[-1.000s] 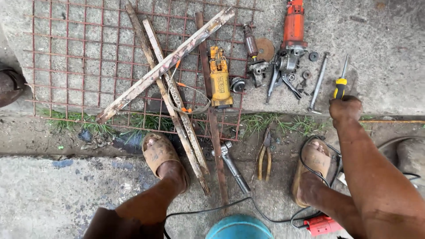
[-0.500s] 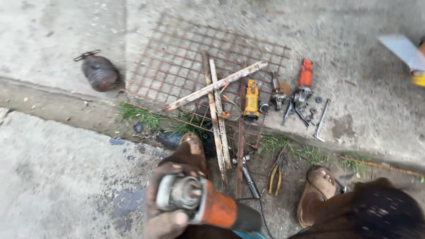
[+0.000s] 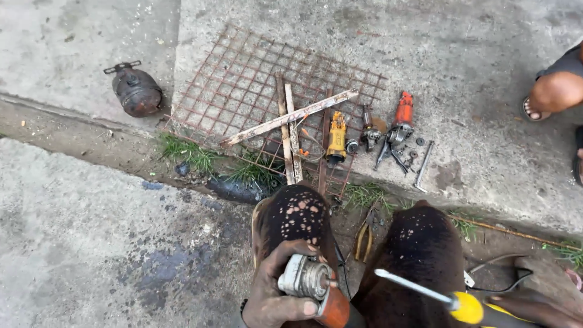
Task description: Reassembling the motor and gear housing of an electric angle grinder using a screwdriver.
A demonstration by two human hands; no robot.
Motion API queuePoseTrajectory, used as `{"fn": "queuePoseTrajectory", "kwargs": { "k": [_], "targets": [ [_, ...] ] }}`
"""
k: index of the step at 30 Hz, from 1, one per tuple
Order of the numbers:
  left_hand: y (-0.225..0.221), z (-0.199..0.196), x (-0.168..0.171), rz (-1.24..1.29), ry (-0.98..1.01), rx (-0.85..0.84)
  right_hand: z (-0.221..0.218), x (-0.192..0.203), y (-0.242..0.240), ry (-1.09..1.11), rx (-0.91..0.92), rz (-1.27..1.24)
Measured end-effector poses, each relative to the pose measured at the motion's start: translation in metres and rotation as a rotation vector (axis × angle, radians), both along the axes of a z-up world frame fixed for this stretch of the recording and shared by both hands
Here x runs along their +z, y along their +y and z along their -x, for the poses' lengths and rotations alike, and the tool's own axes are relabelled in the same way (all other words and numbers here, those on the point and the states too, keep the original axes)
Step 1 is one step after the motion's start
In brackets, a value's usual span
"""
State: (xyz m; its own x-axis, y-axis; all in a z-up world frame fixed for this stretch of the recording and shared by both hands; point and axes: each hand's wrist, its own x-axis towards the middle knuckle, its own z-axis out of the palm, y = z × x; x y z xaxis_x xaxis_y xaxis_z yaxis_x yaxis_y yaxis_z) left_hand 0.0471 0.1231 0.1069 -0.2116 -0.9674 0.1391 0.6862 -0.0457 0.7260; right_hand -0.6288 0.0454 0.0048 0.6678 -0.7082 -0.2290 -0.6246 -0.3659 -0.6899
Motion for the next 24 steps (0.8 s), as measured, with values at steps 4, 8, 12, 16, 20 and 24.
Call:
{"fn": "queuePoseTrajectory", "kwargs": {
  "k": [4, 8, 12, 16, 20, 24],
  "targets": [
    [0.005, 0.012, -0.007, 0.0, 0.074, -0.035, -0.105, -0.01, 0.027, 0.073, 0.115, -0.037],
    [0.007, 0.013, -0.001, -0.025, 0.091, -0.067, -0.183, 0.081, 0.036, 0.082, -0.038, 0.238],
    [0.006, 0.018, -0.002, 0.063, 0.148, -0.119, -0.118, 0.027, 0.02, -0.094, -0.027, 0.374],
    [0.005, 0.021, 0.003, 0.095, 0.089, -0.098, -0.021, -0.064, 0.011, 0.189, 0.296, 0.09],
    [0.007, 0.02, 0.004, 0.056, 0.047, -0.086, -0.02, -0.076, 0.008, 0.175, 0.373, -0.055],
    [0.007, 0.022, 0.003, 0.091, -0.001, -0.049, -0.041, -0.059, 0.022, 0.216, 0.293, 0.105]
  ]
}}
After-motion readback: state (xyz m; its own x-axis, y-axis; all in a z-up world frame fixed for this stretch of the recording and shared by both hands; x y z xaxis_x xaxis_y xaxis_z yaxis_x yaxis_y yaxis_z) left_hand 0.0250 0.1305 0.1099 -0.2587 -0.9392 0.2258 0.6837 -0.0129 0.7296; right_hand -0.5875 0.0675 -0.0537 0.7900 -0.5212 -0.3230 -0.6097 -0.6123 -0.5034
